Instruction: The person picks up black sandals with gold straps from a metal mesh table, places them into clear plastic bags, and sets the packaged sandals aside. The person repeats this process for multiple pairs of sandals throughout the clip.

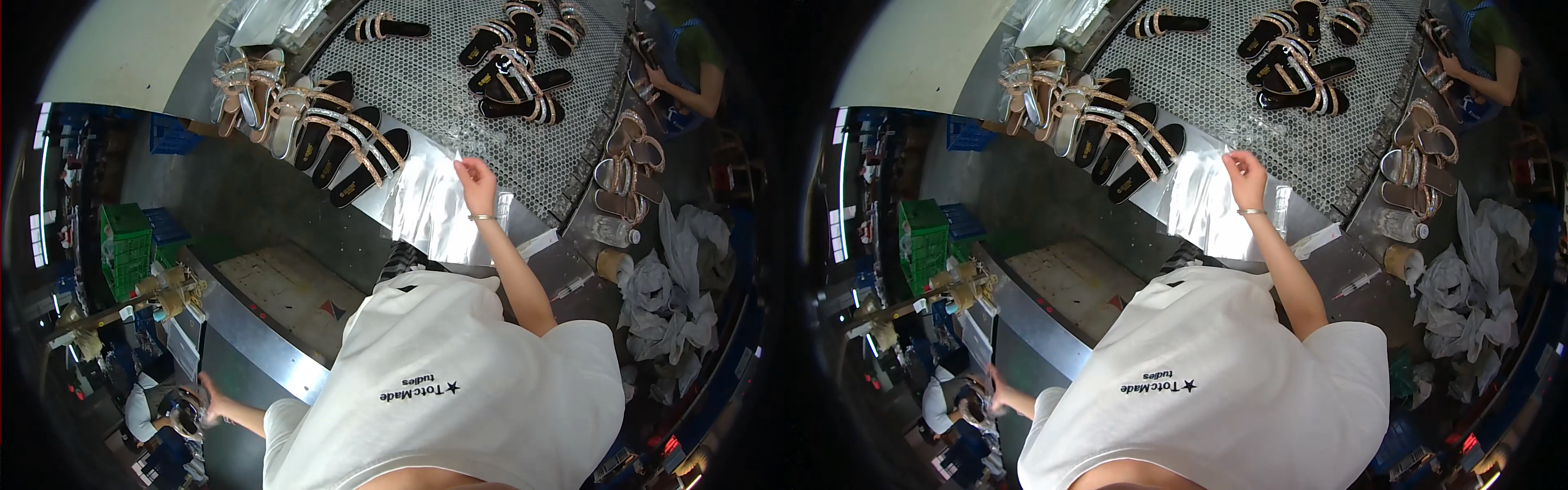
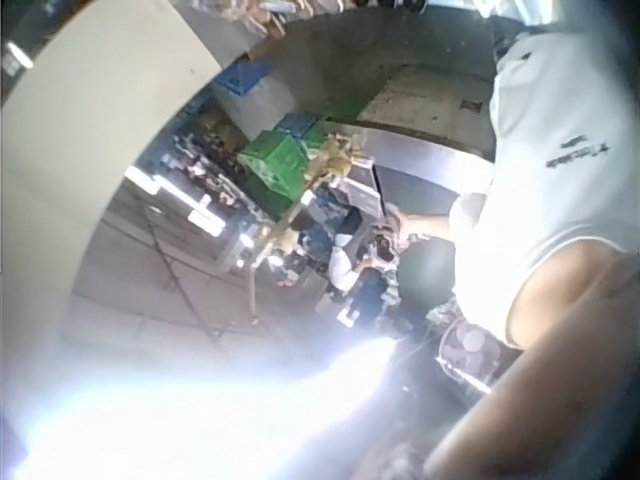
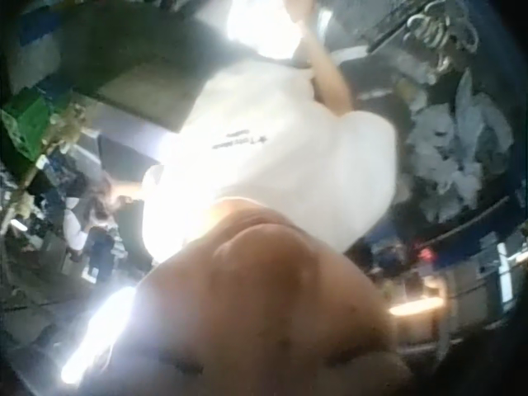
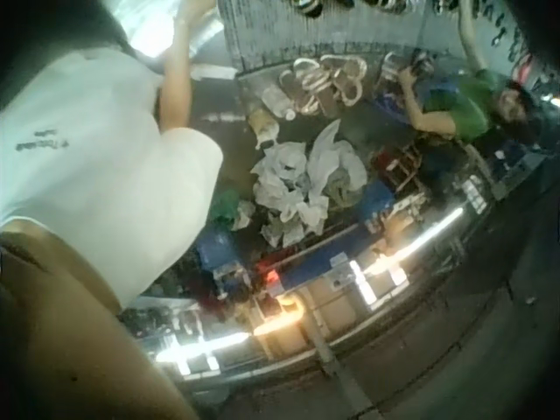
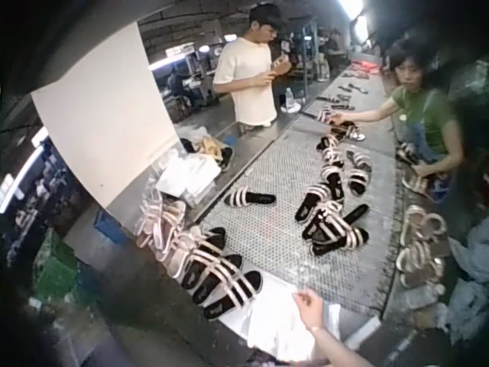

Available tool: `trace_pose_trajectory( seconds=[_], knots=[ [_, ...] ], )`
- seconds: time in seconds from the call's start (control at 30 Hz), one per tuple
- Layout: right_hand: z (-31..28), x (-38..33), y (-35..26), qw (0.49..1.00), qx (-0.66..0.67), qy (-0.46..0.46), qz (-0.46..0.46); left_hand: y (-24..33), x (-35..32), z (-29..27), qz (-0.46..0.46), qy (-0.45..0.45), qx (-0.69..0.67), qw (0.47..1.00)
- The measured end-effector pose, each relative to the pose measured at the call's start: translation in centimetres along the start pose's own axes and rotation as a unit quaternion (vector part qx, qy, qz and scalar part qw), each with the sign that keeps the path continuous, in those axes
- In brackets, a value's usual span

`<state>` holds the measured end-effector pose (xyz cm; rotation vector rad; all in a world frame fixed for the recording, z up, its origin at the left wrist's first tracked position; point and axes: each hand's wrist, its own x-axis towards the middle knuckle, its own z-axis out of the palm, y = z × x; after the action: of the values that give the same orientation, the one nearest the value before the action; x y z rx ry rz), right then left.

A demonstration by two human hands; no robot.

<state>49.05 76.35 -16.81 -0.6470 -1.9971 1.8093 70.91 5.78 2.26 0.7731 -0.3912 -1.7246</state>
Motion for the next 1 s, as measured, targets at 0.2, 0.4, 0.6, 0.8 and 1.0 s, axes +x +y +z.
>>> trace_pose_trajectory(
  seconds=[0.2,0.4,0.6,0.8,1.0],
  knots=[
    [-0.3,1.9,-5.8,0.985,0.162,0.000,0.060,-26.0,-22.8,4.5,-0.324,-0.363,0.400,0.777],
    [-1.1,3.2,-7.9,0.979,0.183,0.009,0.090,-42.8,-40.7,3.8,-0.300,-0.715,0.455,0.437],
    [-2.3,3.4,-6.7,0.939,-0.219,0.188,-0.188,-46.7,-45.0,3.5,-0.469,-0.619,0.478,0.409],
    [-0.6,1.3,-5.3,0.979,-0.060,-0.179,-0.075,-46.6,-45.4,2.7,-0.471,-0.604,0.443,0.466],
    [-0.4,5.8,-1.8,0.986,0.007,-0.156,0.063,-47.4,-45.5,5.6,-0.694,-0.262,0.215,0.635]
  ],
)
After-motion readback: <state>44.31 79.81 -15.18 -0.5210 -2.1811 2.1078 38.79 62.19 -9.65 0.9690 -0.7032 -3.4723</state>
